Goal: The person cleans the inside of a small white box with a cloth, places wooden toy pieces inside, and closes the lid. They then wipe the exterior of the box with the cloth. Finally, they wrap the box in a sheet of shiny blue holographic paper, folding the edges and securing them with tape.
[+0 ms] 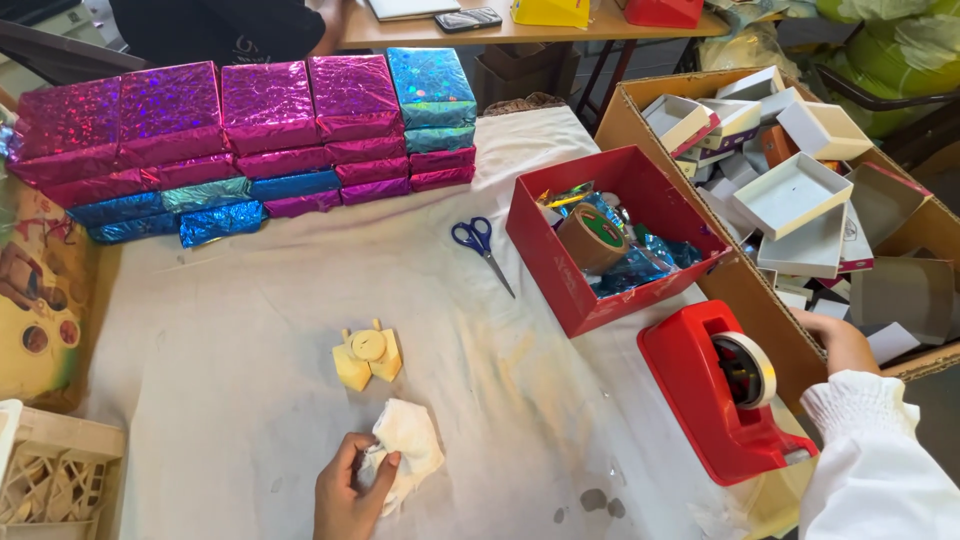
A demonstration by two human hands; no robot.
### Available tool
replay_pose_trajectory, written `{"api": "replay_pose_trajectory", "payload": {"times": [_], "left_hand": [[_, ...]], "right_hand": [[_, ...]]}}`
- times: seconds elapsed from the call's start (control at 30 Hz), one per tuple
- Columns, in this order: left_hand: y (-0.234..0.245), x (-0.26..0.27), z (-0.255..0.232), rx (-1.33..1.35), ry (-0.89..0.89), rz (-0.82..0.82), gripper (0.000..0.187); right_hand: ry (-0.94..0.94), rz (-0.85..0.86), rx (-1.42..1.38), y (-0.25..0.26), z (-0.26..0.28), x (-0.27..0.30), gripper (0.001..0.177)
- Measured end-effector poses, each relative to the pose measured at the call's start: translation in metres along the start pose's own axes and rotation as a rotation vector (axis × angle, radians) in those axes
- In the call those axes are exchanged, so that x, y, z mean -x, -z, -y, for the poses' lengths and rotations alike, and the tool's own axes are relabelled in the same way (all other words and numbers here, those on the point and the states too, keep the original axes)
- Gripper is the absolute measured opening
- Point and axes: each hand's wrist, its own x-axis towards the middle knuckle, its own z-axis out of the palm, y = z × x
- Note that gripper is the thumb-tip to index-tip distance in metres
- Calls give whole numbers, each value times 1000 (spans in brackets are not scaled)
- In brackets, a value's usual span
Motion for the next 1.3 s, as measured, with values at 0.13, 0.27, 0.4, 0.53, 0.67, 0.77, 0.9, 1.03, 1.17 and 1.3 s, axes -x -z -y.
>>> {"api": "replay_pose_trajectory", "payload": {"times": [0.13, 0.27, 0.4, 0.53, 0.67, 0.77, 0.9, 1.03, 1.17, 1.3], "left_hand": [[0, 2, -11, -16, 2, 0, 24], [1, 4, -20, 17, 17, 24, 23], [4, 7, -32, -10, -15, 19, 23], [3, 7, -27, 17, -73, 28, 23], [4, 8, -31, 10, -100, 41, 23], [4, 9, -33, -10, -97, 34, 24], [6, 9, -40, -27, -110, 12, 24], [10, 15, -42, 15, -181, -3, 25], [8, 12, -39, 65, -190, 1, 23], [8, 13, -33, 22, -231, -84, 24]], "right_hand": [[38, -7, 198, -5, -31, -31, 28], [88, -16, 443, -13, -14, -33, 26], [-16, -56, 1129, -6, -30, -125, 27], [184, -469, 1227, -5, -23, -108, 23], [746, -928, 1093, 0, -12, -87, 13], [930, -1012, 908, 0, -3, -70, 13], [1096, -936, 729, -3, 15, -69, 14], [1200, -760, 188, -49, 67, -48, 17], [1154, -259, 42, -124, 133, 61, 24], [988, 193, 393, -200, 140, 149, 36]]}}
